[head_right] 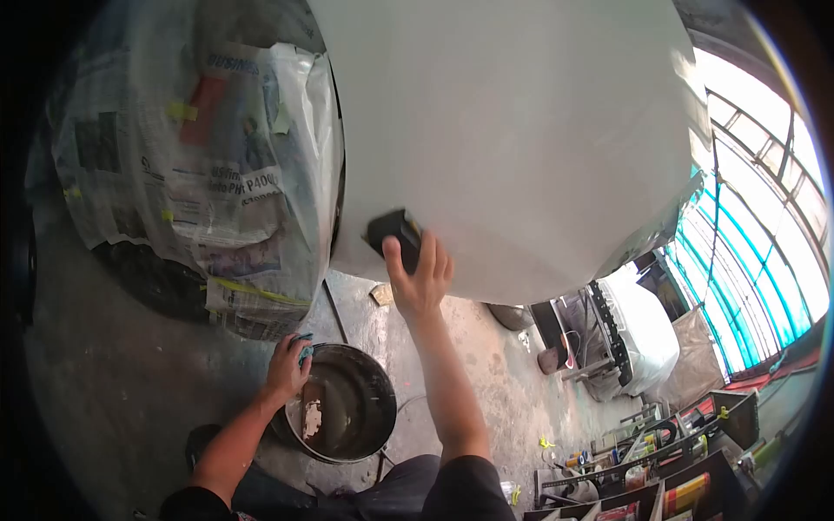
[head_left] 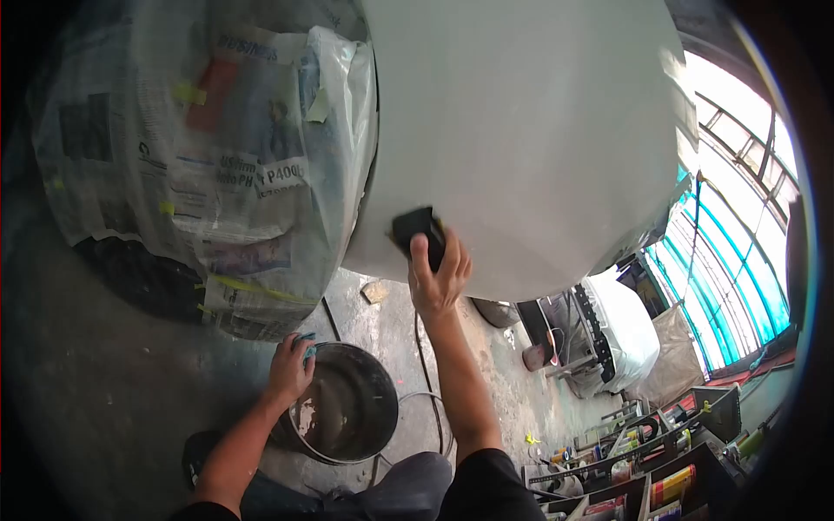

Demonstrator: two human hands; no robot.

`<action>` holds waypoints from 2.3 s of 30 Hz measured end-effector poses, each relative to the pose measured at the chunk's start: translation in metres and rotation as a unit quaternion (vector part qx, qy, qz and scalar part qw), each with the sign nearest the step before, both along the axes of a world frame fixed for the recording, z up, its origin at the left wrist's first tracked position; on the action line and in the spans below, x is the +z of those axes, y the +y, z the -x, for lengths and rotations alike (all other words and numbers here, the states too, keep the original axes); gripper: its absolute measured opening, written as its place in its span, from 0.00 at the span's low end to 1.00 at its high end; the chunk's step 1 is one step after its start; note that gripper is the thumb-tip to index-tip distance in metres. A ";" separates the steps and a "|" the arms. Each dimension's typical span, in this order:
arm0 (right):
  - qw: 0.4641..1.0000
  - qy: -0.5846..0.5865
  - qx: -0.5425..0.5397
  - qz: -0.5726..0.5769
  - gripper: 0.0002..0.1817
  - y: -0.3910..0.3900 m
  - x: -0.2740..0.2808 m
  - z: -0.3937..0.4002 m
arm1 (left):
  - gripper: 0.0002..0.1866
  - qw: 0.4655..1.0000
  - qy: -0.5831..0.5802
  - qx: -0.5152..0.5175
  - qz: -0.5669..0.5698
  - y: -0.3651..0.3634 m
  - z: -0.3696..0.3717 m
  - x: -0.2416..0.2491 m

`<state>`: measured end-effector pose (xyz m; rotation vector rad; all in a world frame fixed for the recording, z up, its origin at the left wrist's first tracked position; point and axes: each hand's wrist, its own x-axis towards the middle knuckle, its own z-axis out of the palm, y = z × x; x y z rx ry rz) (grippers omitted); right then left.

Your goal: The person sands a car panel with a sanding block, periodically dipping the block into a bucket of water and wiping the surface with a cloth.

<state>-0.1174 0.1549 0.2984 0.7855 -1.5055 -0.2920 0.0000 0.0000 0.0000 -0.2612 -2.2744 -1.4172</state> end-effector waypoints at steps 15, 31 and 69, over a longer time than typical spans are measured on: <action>0.999 0.007 0.008 0.052 0.33 -0.003 0.016 -0.009 | 0.18 1.000 -0.004 0.011 0.003 -0.001 -0.007 -0.001; 1.000 -0.013 0.002 0.021 0.35 -0.112 0.155 -0.026 | 0.19 1.000 -0.019 0.003 -0.003 0.003 -0.008 -0.001; 0.981 0.002 -0.003 0.194 0.35 -0.150 0.070 -0.023 | 0.19 0.999 -0.036 0.004 -0.002 -0.001 -0.009 0.007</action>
